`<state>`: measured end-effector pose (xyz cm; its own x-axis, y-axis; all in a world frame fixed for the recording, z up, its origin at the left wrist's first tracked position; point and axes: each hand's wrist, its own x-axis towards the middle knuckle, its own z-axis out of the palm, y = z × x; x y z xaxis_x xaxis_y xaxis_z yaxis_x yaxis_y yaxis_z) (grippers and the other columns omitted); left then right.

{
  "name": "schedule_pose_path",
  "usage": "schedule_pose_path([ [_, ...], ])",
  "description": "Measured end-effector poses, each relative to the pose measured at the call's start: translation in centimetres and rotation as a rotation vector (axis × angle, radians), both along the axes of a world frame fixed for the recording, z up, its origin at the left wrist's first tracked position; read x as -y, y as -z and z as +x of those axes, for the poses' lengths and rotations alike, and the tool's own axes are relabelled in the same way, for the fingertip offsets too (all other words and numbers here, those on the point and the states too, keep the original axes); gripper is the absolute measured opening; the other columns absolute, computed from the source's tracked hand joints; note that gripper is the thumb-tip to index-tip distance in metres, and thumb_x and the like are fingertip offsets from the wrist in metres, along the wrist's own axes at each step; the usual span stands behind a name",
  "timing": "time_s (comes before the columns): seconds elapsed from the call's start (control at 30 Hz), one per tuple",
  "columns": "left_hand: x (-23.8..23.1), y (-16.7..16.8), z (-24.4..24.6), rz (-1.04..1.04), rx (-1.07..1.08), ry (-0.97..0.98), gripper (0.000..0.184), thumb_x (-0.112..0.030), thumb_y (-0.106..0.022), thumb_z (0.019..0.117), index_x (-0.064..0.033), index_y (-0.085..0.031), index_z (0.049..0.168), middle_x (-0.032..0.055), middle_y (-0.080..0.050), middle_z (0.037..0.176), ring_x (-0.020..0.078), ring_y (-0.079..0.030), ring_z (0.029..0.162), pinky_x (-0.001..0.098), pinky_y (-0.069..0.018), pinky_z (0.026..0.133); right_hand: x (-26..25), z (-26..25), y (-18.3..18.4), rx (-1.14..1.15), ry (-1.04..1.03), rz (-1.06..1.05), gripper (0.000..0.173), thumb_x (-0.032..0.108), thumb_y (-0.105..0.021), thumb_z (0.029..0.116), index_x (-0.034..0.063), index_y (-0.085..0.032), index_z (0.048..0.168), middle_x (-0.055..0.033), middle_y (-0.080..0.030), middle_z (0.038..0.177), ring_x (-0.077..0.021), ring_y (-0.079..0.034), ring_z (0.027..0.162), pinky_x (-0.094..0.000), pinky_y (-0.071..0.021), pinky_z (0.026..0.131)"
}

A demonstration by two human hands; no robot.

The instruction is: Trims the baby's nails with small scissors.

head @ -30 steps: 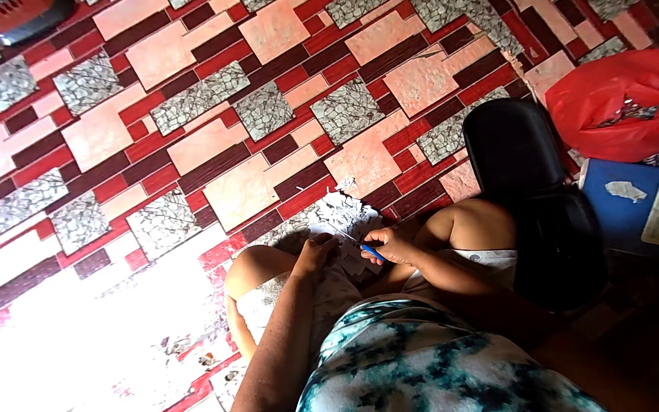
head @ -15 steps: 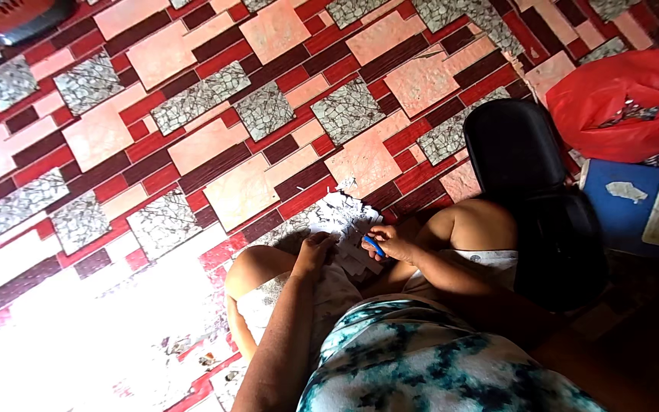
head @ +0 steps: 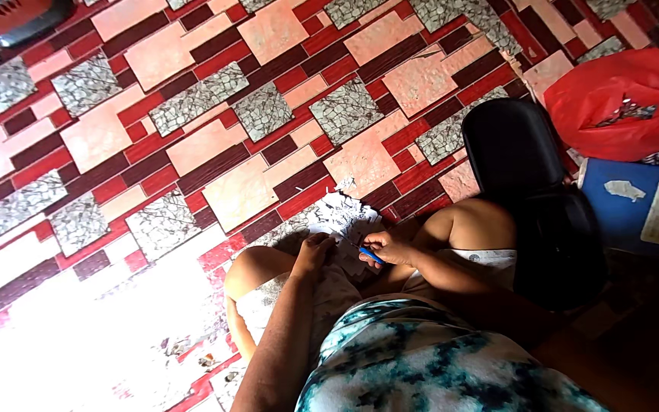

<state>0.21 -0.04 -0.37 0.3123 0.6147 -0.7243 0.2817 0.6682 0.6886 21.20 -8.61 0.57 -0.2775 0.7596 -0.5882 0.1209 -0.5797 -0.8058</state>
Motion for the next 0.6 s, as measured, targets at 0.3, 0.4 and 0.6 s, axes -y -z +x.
schedule_pose_path([
  [0.3, -0.01, 0.01, 0.03, 0.002, -0.01, -0.028, 0.015, -0.007, -0.05, 0.1073, 0.0027, -0.06, 0.101, 0.0046, -0.064, 0.068, 0.007, -0.057, 0.05, 0.0188, -0.0477, 0.047, -0.08, 0.01, -0.08, 0.009, -0.005, -0.029, 0.024, 0.018, -0.067, 0.1002, -0.0013, -0.062, 0.114, 0.001, -0.064, 0.078, -0.0002, -0.057, 0.062, -0.016, -0.0471, 0.058],
  [0.4, 0.02, -0.04, 0.0, -0.009, 0.002, -0.025, 0.016, -0.007, -0.049, 0.1076, 0.0029, -0.06, 0.101, 0.0046, -0.065, 0.068, 0.0069, -0.058, 0.05, 0.0185, -0.048, 0.047, -0.02, 0.07, 0.0, -0.015, -0.031, 0.009, 0.022, 0.016, -0.066, 0.1006, -0.0022, -0.063, 0.113, 0.001, -0.064, 0.078, 0.0001, -0.058, 0.063, -0.0158, -0.0487, 0.059],
  [0.6, -0.03, -0.02, -0.06, -0.008, 0.011, -0.051, 0.015, -0.005, -0.049, 0.1074, 0.0027, -0.06, 0.102, 0.0047, -0.065, 0.069, 0.007, -0.058, 0.051, 0.0185, -0.0479, 0.048, -0.09, 0.15, 0.06, 0.034, -0.083, 0.047, 0.029, 0.022, -0.068, 0.0991, -0.0029, -0.063, 0.114, -0.0003, -0.063, 0.08, -0.0007, -0.057, 0.065, -0.0172, -0.0483, 0.062],
])
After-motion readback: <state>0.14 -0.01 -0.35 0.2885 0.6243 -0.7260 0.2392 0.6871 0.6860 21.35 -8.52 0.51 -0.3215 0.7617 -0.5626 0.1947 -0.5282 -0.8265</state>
